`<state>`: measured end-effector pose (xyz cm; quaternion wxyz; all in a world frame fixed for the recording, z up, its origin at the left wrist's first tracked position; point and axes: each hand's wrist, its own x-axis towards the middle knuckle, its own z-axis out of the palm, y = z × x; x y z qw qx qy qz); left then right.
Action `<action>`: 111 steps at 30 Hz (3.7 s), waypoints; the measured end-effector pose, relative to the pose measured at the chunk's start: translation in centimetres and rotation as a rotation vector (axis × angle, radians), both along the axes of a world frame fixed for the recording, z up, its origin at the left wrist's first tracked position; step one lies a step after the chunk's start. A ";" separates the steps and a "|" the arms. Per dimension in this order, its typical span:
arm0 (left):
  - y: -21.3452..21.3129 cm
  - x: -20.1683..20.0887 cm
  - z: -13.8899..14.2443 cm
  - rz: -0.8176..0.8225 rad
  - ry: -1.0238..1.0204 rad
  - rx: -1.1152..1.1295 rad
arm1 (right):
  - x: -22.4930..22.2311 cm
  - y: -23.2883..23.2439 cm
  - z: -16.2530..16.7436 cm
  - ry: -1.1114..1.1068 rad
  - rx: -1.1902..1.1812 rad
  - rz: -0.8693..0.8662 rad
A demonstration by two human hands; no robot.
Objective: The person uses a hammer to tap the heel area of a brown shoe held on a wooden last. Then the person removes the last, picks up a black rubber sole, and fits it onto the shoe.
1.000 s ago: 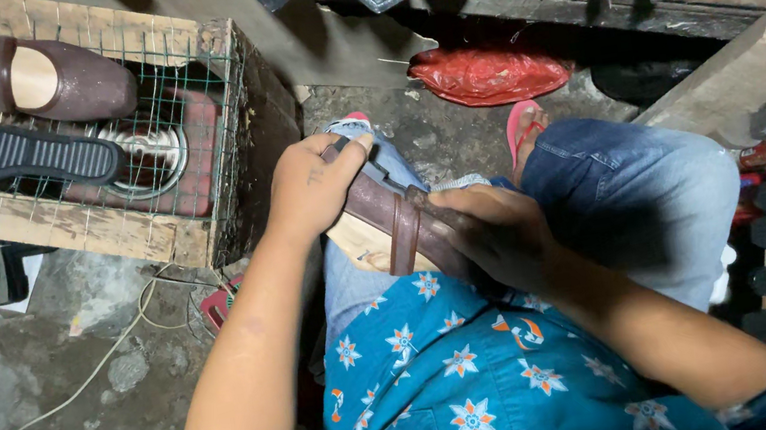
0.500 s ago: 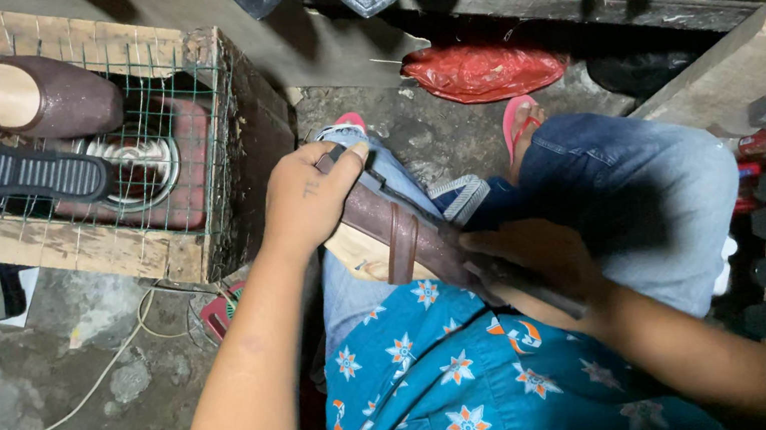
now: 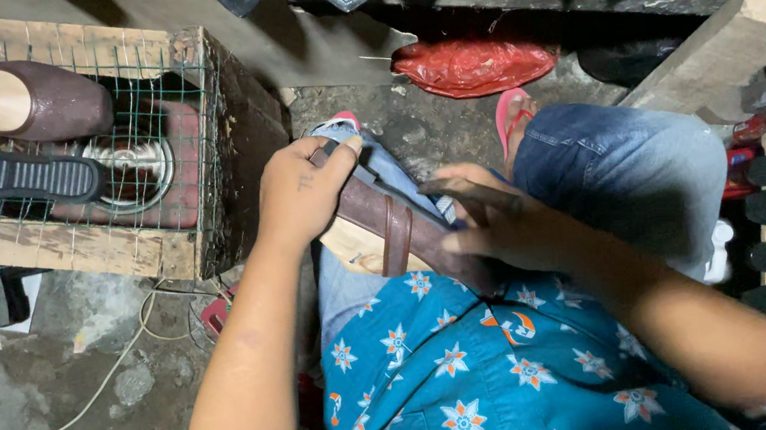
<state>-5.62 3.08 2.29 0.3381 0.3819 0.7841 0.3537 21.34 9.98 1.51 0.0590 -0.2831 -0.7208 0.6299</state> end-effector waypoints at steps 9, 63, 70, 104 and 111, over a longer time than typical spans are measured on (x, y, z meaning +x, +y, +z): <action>0.4 -0.1 -0.8 -0.002 -0.092 0.001 | -2.6 -0.6 -1.7 -0.066 -0.178 -0.328; 0.7 -6.1 -0.7 0.104 -0.083 -0.002 | 2.8 -2.4 -0.9 0.234 0.916 0.076; 1.4 -6.1 -1.6 0.125 -0.196 0.045 | 0.9 -2.0 -0.1 0.402 0.760 -0.027; 0.8 -0.1 -2.8 -0.161 0.033 0.039 | -2.2 -2.0 0.8 0.316 0.855 -0.055; 0.9 0.0 -2.1 -0.171 0.049 0.046 | -2.5 -1.8 1.3 0.109 0.795 -0.051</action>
